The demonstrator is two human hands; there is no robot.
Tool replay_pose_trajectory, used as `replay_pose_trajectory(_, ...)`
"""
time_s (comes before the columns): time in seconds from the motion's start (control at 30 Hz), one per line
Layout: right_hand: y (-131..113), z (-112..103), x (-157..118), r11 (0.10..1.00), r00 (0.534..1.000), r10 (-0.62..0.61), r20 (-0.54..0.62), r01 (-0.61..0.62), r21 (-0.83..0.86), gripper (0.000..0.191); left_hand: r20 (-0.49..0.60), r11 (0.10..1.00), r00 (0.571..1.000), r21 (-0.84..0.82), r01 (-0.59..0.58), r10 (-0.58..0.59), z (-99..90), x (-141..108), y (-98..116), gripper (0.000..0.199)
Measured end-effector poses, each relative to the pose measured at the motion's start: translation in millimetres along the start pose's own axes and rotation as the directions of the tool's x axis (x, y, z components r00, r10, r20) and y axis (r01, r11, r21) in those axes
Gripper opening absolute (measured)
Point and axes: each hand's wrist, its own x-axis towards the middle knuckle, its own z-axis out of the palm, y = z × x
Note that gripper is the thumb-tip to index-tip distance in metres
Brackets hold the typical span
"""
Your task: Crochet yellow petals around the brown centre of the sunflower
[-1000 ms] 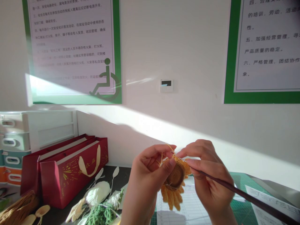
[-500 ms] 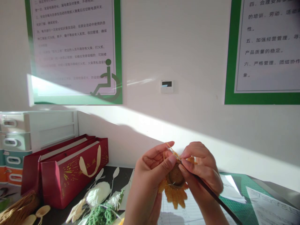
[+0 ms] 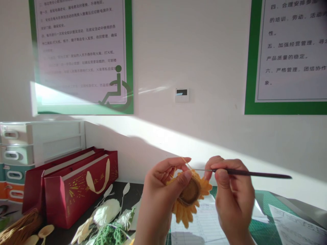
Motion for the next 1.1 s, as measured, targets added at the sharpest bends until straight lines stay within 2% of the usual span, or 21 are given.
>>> replay_pose_trajectory(0.1, -0.6, 3.7, 4.4, 0.943, 0.963, 0.270, 0.000, -0.264, 0.203, 0.017, 0.077, 0.996, 0.994, -0.044, 0.083, -0.080, -2.7, 0.8, 3.2, 0.019)
replay_pose_trajectory(0.2, 1.2, 9.1, 7.4, 0.811, 0.878, 0.468, 0.098, -0.472, 0.346, 0.028, 0.103, 0.992, 0.992, -0.094, 0.088, -0.078, -2.0, 1.8, 2.9, 0.015)
replay_pose_trajectory(0.27, 2.8, 12.9, 6.8, 0.723, 0.820, 0.550, 0.158, -0.562, 0.402, 0.034, 0.117, 0.988, 0.990, -0.126, 0.089, -0.075, -1.1, 3.2, 1.5, 0.014)
replay_pose_trajectory(0.33, 4.1, 16.7, 4.4, 0.666, 0.787, 0.588, 0.184, -0.601, 0.443, 0.037, 0.153, 0.983, 0.984, -0.144, 0.113, -0.091, -1.1, 4.7, 0.4, 0.013)
replay_pose_trajectory(0.4, 5.2, 19.9, 1.7, 0.645, 0.775, 0.606, 0.179, -0.610, 0.461, 0.036, 0.182, 0.979, 0.978, -0.153, 0.132, -0.104, -2.3, 6.2, 0.1, 0.012)
replay_pose_trajectory(0.53, 6.3, 22.3, -0.4, 0.684, 0.792, 0.593, 0.143, -0.590, 0.429, 0.036, 0.139, 0.980, 0.985, -0.160, 0.120, -0.098, -6.1, 7.7, 1.4, 0.013)
replay_pose_trajectory(0.67, 6.4, 16.9, 0.6, 0.825, 0.876, 0.477, 0.064, -0.472, 0.309, 0.028, 0.072, 0.991, 0.994, -0.102, 0.091, -0.084, -8.9, 6.6, 2.5, 0.017)
replay_pose_trajectory(0.77, 4.1, 9.5, 0.4, 0.938, 0.951, 0.307, 0.040, -0.309, 0.157, 0.015, 0.028, 0.998, 0.998, -0.021, 0.060, -0.060, -9.0, 4.9, 2.5, 0.022)
replay_pose_trajectory(0.87, -1.6, 1.9, 0.3, 0.992, 0.989, 0.122, 0.082, -0.124, 0.019, 0.009, -0.011, 0.999, 1.000, 0.045, -0.013, 0.014, -6.1, 2.4, 2.0, 0.022)
replay_pose_trajectory(0.93, -5.8, -2.7, 1.6, 0.994, 0.989, -0.032, 0.144, 0.047, -0.096, 0.013, -0.031, 0.993, 0.997, 0.091, -0.073, 0.076, -2.9, 0.1, 1.7, 0.019)
replay_pose_trajectory(1.03, -9.9, -8.0, 5.1, 0.914, 0.926, -0.246, 0.286, 0.320, -0.249, 0.025, -0.043, 0.972, 0.984, 0.168, -0.164, 0.174, 1.6, -3.6, 2.0, 0.016)
replay_pose_trajectory(1.1, -10.7, -10.0, 7.0, 0.875, 0.894, -0.303, 0.329, 0.398, -0.275, 0.031, -0.039, 0.960, 0.976, 0.193, -0.203, 0.214, 3.7, -5.4, 2.7, 0.017)
